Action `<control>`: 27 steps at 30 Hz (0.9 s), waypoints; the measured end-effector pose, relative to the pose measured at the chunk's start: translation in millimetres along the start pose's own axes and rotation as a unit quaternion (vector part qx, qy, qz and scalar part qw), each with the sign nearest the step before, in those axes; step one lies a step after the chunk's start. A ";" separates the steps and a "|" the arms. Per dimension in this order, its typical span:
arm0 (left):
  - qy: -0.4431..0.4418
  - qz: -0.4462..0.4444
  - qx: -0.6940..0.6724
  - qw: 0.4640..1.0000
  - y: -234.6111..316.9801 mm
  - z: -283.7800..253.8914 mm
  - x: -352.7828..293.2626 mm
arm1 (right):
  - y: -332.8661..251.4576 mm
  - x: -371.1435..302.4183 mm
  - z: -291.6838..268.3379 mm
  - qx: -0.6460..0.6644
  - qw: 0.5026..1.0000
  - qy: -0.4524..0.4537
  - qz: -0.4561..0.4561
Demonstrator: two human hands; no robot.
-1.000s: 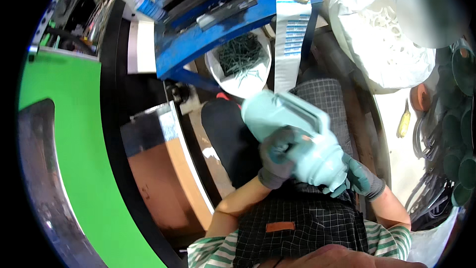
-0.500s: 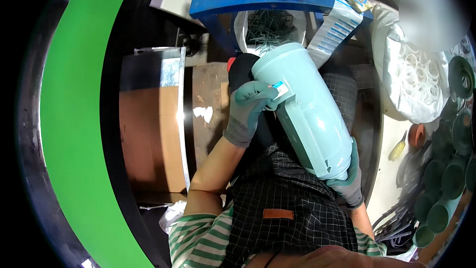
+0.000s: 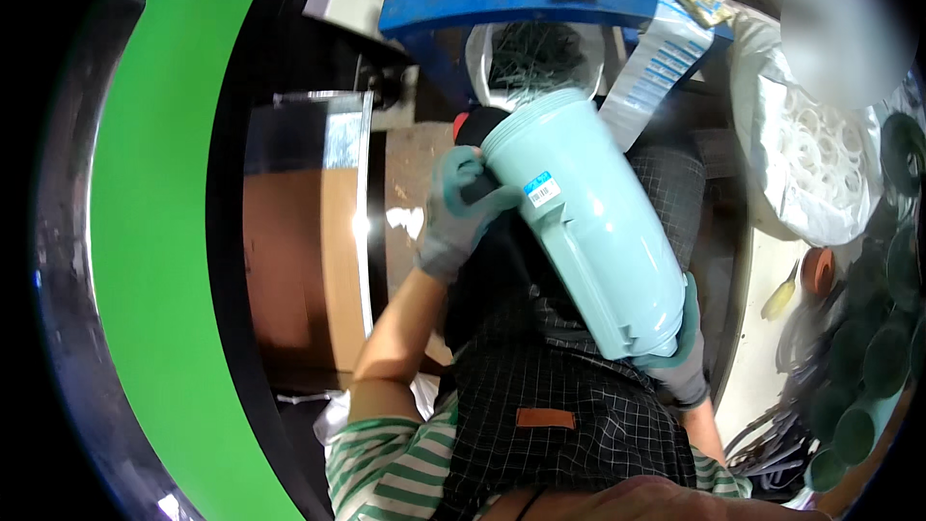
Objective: The person assembles light blue plastic watering cans by hand. They pick up a can body, insert a white circular ring into the opening, and then attach a grey handle to the top. The process is repeated for multiple units, with finished cans placed on a nearby table.
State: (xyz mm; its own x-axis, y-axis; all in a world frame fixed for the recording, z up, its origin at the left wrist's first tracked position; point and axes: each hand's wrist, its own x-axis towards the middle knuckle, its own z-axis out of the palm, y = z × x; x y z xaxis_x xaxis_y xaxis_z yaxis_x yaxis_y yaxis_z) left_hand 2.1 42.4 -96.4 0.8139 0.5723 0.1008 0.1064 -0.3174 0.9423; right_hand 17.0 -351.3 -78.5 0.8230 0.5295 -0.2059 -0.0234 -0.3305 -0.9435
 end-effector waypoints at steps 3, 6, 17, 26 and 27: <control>0.007 0.127 -0.116 0.985 -14.4 16.8 9.0 | 19.1 12.0 -39.4 0.265 0.945 -0.119 0.147; -0.057 -0.001 -0.153 0.987 7.3 32.2 37.4 | -4.0 18.7 -53.9 0.258 0.960 -0.042 0.099; 0.057 0.423 0.310 0.850 185.9 133.1 244.8 | -37.3 4.7 -106.7 0.327 0.880 0.340 -0.056; 0.120 0.540 0.379 0.742 156.3 103.8 128.5 | -86.7 101.7 -188.0 0.110 0.883 0.405 -0.213; 0.132 0.561 0.358 0.735 147.1 83.0 100.7 | -103.7 116.9 -188.9 0.120 0.888 0.384 -0.220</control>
State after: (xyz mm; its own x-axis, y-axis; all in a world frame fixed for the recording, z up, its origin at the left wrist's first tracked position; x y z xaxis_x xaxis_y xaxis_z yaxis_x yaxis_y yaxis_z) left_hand 147.1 -9.4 25.8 0.4897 -0.2555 0.8336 -0.1962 -0.9639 -0.1801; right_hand 222.9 -402.7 44.4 0.9244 -0.1542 0.3488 0.3531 0.0010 -0.9356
